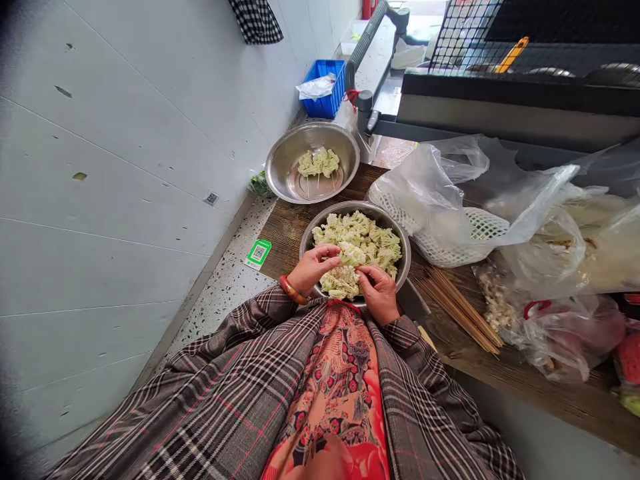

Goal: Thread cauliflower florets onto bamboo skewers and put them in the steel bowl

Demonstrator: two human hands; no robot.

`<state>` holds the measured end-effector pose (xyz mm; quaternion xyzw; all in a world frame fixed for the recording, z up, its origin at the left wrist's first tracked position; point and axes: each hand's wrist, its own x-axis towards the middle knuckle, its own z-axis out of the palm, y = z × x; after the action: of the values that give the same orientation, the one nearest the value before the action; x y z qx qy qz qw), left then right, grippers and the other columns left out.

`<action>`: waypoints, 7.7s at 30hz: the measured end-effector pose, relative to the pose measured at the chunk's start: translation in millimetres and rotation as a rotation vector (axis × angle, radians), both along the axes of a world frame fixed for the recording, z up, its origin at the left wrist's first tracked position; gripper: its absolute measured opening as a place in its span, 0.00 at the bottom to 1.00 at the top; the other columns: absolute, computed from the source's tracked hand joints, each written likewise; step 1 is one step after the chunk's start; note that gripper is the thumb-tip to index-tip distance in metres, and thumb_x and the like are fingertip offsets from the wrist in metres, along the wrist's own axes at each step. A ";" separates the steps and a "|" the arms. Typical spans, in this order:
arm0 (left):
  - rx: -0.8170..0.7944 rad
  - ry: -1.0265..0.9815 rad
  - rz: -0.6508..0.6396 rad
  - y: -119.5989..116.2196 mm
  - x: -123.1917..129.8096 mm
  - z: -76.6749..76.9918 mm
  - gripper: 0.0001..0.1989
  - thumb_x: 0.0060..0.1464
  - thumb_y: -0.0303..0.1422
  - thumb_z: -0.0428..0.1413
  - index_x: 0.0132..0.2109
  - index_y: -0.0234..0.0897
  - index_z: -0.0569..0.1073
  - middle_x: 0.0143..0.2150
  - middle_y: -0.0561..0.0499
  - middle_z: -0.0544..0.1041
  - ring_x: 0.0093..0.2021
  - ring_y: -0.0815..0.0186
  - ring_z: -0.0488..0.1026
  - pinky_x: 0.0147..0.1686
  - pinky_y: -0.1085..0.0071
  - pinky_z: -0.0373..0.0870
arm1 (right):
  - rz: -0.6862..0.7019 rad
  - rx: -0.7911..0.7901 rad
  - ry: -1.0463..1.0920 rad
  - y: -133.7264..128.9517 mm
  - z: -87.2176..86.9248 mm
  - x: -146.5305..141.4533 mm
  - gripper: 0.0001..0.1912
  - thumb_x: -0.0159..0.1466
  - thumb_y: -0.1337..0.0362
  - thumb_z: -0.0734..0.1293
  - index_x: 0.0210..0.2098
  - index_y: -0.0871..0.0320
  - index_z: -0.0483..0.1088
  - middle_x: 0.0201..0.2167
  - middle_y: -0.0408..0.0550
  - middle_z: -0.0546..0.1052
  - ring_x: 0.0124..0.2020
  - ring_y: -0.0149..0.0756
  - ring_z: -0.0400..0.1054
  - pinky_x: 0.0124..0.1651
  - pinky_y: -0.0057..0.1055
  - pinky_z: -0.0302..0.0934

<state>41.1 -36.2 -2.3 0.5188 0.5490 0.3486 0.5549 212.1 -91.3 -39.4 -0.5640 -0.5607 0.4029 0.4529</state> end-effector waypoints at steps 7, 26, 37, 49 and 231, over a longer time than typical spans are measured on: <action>-0.019 -0.048 0.070 1.0 7.1 -2.8 0.03 0.42 0.28 0.61 0.27 0.33 0.75 0.30 0.51 0.72 0.35 0.68 0.67 0.40 0.72 0.62 | 0.016 0.065 -0.061 0.0 -0.2 -0.9 0.10 0.63 0.61 0.62 0.34 0.56 0.74 0.33 0.49 0.77 0.36 0.38 0.70 0.42 0.35 0.64; -0.179 -0.243 0.163 -0.3 14.4 -5.5 0.07 0.38 0.30 0.62 0.27 0.31 0.74 0.27 0.53 0.71 0.30 0.72 0.64 0.35 0.74 0.60 | 0.017 0.036 -0.040 -2.3 -5.5 1.7 0.10 0.63 0.61 0.62 0.35 0.56 0.75 0.34 0.49 0.78 0.37 0.38 0.71 0.42 0.34 0.64; -0.136 -0.202 0.149 0.9 11.8 -13.3 0.08 0.39 0.32 0.61 0.27 0.32 0.72 0.27 0.54 0.69 0.30 0.72 0.63 0.35 0.73 0.59 | 0.019 0.057 -0.026 -2.2 -6.3 1.0 0.09 0.63 0.64 0.62 0.35 0.57 0.75 0.34 0.49 0.78 0.37 0.37 0.71 0.41 0.33 0.64; -0.129 -0.184 0.189 -0.1 12.0 -15.0 0.07 0.39 0.31 0.61 0.27 0.32 0.73 0.26 0.53 0.71 0.30 0.72 0.64 0.34 0.73 0.60 | 0.012 0.074 -0.070 -3.1 -6.6 1.1 0.09 0.63 0.64 0.62 0.35 0.56 0.75 0.33 0.48 0.77 0.35 0.36 0.71 0.39 0.32 0.64; -0.242 -0.394 -0.010 11.7 -17.7 -17.2 0.27 0.41 0.33 0.64 0.51 0.36 0.73 0.51 0.44 0.73 0.48 0.62 0.71 0.49 0.64 0.67 | 0.014 -0.098 -0.123 -3.7 -7.6 -0.9 0.13 0.62 0.58 0.62 0.33 0.58 0.75 0.21 0.43 0.75 0.24 0.33 0.69 0.31 0.28 0.61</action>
<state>23.4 -24.5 -19.5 0.3731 0.4654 0.3718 0.7113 211.1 -95.1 -47.0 -0.6051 -0.5710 0.3978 0.3866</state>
